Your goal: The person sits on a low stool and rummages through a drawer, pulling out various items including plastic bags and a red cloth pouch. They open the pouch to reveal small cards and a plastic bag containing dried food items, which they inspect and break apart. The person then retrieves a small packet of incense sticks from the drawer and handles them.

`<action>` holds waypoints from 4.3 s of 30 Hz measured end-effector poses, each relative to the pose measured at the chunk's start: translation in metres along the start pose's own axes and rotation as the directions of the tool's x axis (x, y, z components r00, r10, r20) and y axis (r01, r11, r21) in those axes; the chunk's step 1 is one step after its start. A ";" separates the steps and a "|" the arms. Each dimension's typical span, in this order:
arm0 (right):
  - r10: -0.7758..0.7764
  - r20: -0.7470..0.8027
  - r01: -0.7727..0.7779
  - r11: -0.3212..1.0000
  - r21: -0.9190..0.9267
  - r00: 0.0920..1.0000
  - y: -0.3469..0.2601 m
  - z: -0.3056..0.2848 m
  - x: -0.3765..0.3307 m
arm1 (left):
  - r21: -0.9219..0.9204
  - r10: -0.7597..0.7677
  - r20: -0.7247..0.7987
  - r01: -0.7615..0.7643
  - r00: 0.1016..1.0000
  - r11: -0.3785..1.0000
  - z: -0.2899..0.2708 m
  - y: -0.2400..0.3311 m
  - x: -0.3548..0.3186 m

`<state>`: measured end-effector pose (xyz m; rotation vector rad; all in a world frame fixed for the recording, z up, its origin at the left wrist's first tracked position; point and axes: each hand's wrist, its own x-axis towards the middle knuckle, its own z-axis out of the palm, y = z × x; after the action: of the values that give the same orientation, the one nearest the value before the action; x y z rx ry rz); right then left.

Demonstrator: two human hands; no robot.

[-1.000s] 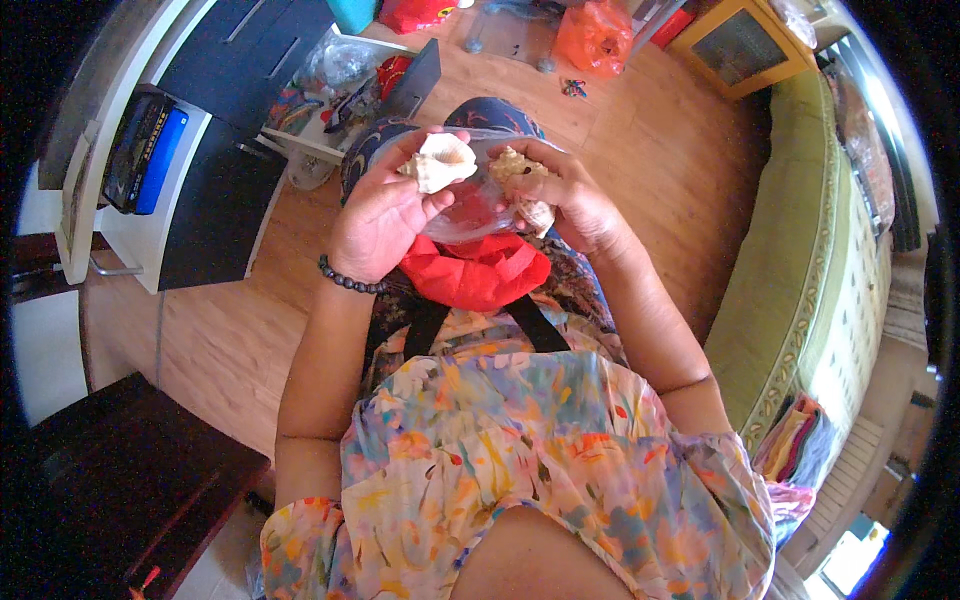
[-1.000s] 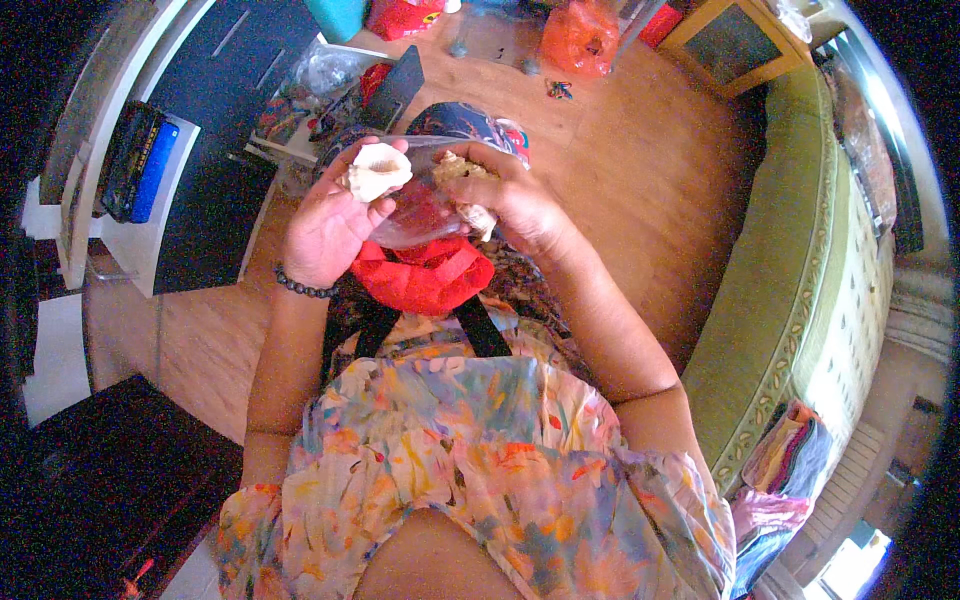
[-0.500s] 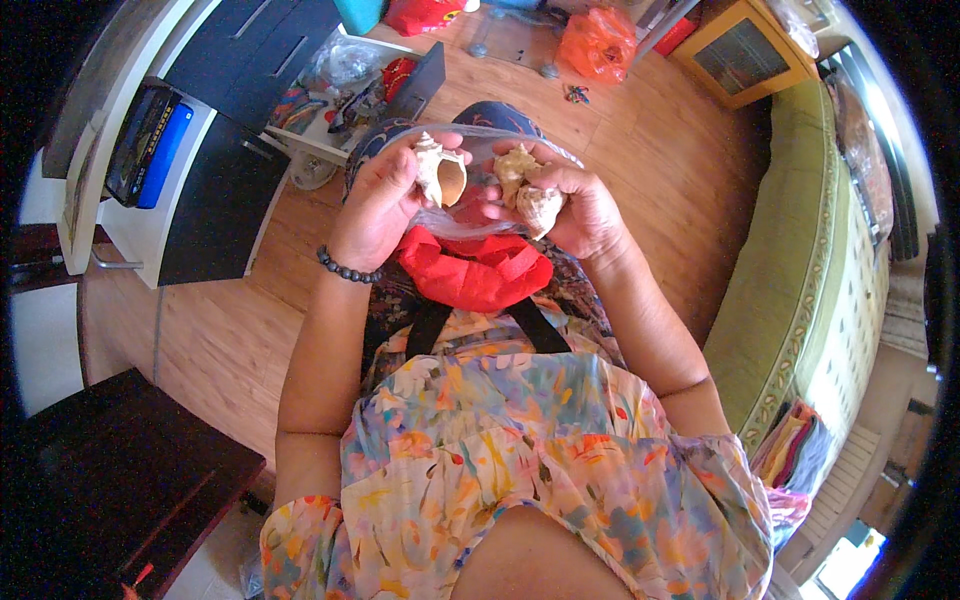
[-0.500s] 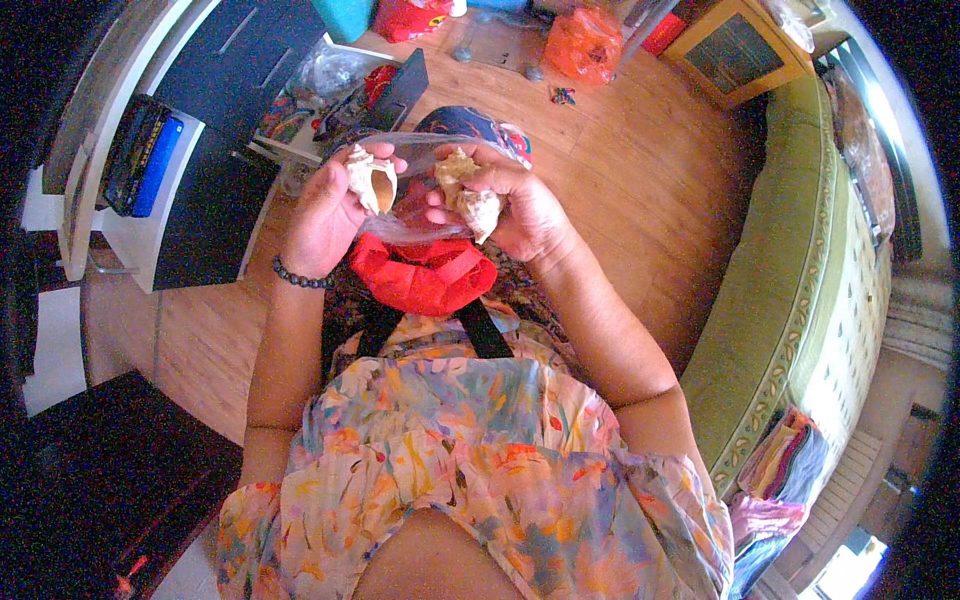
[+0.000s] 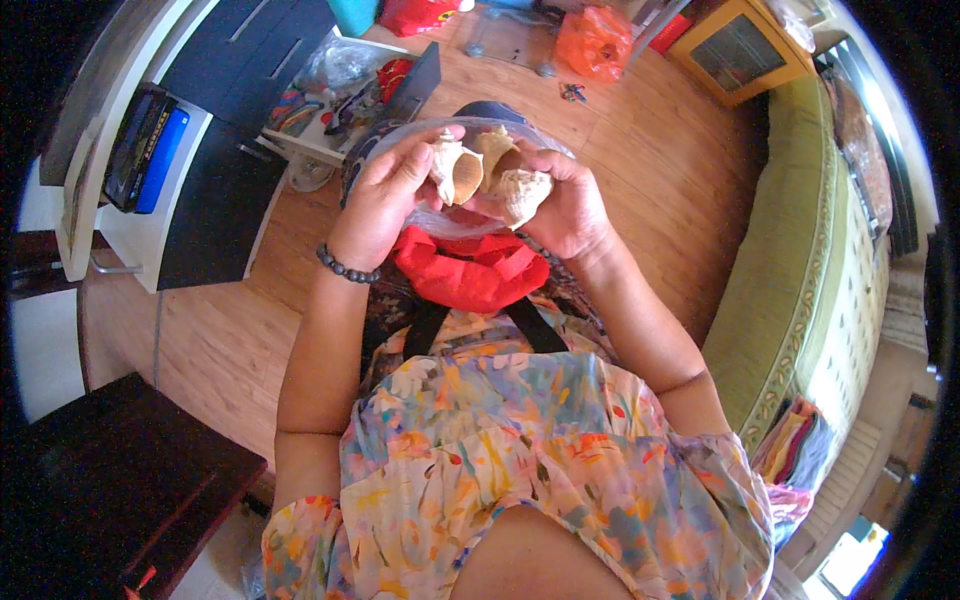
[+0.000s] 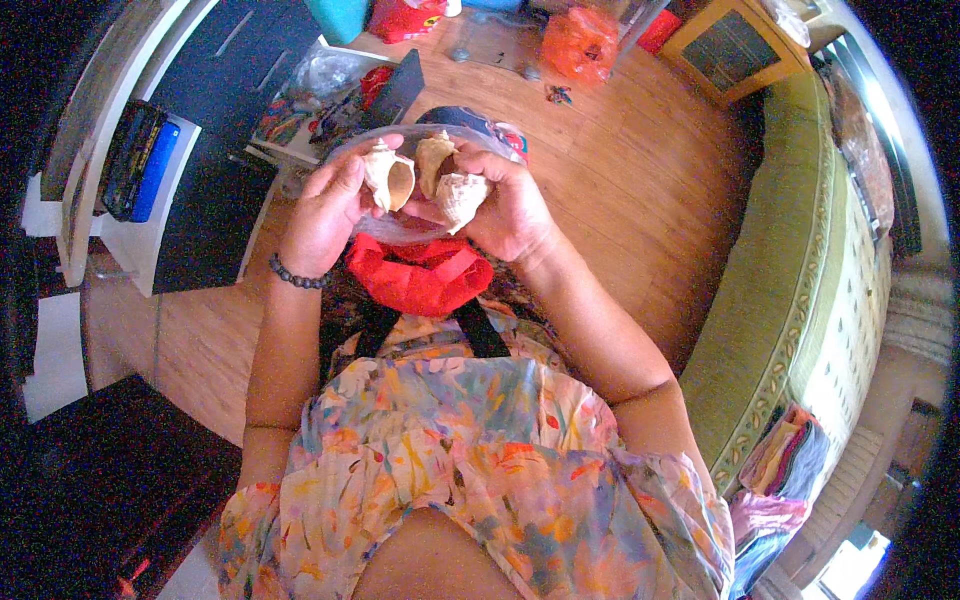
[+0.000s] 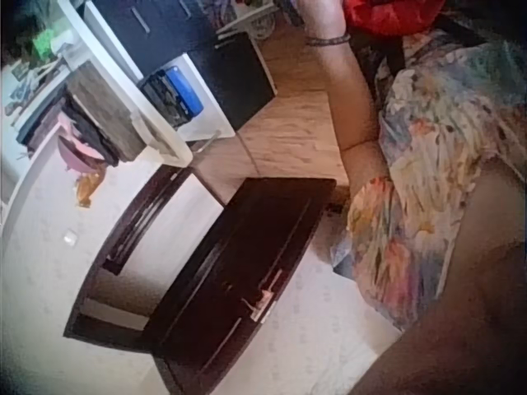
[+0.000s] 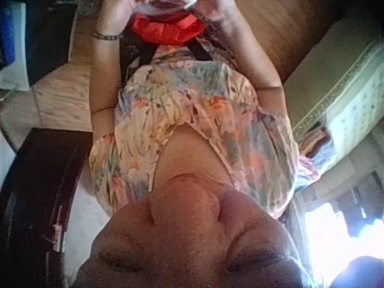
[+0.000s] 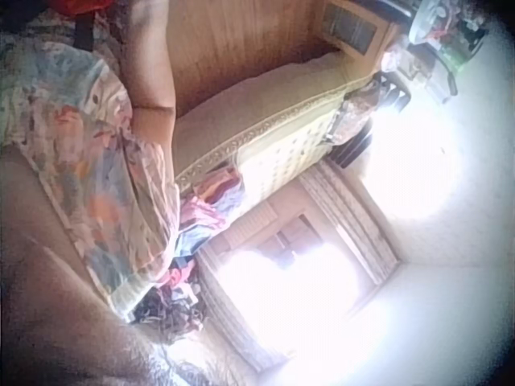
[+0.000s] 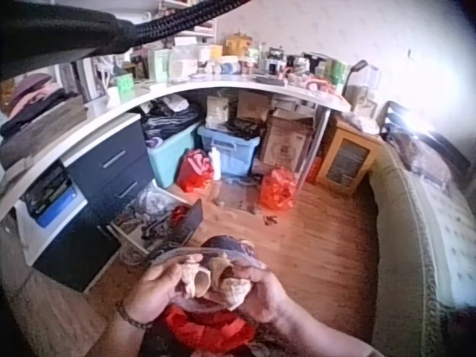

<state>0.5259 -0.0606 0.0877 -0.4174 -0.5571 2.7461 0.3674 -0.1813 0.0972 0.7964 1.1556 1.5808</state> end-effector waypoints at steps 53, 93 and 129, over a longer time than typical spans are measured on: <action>-0.004 0.127 0.007 1.000 -0.023 0.992 0.011 -0.035 0.002 | -0.022 0.031 -0.122 -0.034 0.992 0.999 -0.035 -0.003 -0.024; -0.024 0.193 0.035 0.998 -0.053 0.981 0.001 -0.026 -0.001 | -0.186 0.009 -0.062 -0.020 0.998 0.982 -0.041 0.014 -0.019; 0.201 0.013 -0.175 0.884 -0.433 0.980 -0.001 -0.013 -0.030 | 0.051 -0.164 0.075 0.160 0.984 0.986 -0.044 0.005 -0.060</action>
<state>0.5575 -0.0659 0.0831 -0.5164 -1.2104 2.8117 0.3447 -0.2521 0.0894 0.7673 1.1711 1.3822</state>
